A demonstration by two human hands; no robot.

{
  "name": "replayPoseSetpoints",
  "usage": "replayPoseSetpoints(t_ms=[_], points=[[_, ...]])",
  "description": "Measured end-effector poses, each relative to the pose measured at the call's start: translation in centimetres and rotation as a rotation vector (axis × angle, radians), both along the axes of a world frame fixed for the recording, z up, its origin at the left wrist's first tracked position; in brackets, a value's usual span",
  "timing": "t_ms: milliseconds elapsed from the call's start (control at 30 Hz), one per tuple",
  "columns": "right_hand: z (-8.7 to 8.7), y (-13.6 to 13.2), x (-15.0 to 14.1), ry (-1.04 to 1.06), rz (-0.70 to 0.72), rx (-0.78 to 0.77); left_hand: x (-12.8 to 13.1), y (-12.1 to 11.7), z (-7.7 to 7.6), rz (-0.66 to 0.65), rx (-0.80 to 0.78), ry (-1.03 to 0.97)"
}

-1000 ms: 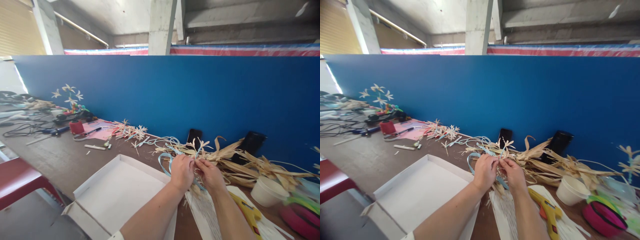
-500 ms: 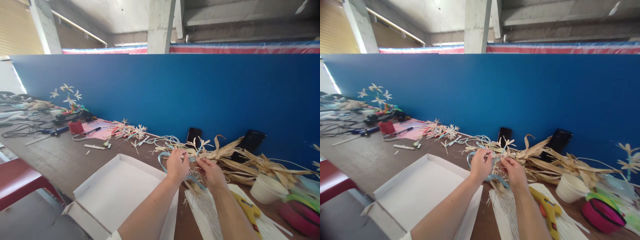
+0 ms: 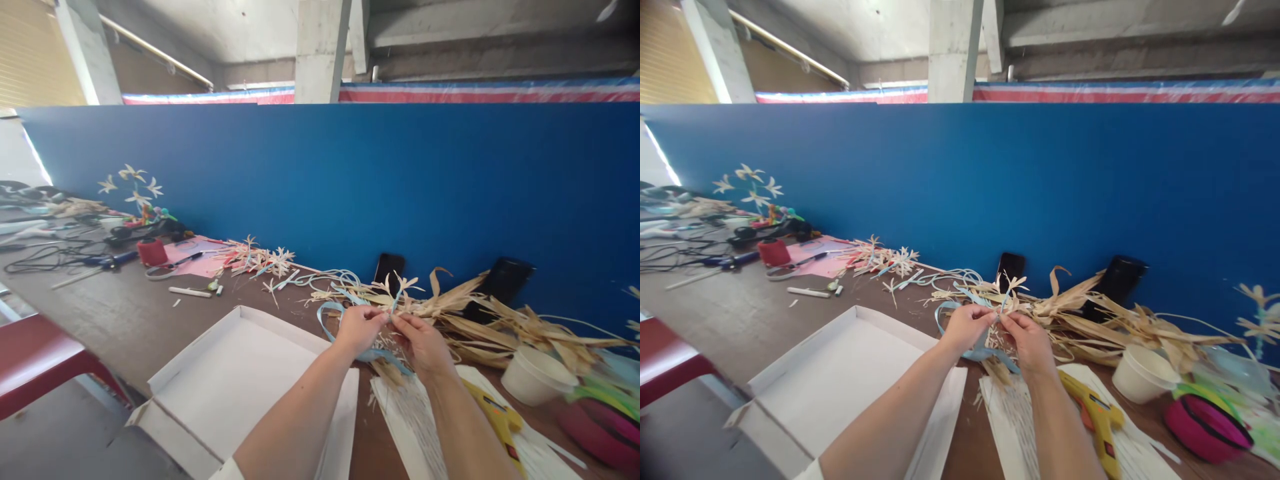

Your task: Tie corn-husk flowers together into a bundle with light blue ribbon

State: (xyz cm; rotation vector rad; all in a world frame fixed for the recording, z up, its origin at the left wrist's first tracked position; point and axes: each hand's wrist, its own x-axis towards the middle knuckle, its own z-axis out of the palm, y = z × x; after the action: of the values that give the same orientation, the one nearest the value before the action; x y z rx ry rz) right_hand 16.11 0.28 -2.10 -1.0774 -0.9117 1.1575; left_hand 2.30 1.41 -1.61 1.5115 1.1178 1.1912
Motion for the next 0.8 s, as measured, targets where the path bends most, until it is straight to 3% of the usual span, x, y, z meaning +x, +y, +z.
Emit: replayPoseSetpoints(t_ms=[267, 533, 800], points=[[-0.17, -0.06, -0.05, -0.064, 0.014, -0.015, -0.36, 0.49, -0.27, 0.004, -0.080, 0.027], [0.21, -0.31, -0.29, -0.114, -0.008, 0.012, -0.28, 0.45, -0.31, -0.100, -0.179, -0.178], [-0.09, -0.21, -0.17, -0.126, -0.021, 0.026, -0.45, 0.30, 0.10, -0.041, -0.153, -0.169]])
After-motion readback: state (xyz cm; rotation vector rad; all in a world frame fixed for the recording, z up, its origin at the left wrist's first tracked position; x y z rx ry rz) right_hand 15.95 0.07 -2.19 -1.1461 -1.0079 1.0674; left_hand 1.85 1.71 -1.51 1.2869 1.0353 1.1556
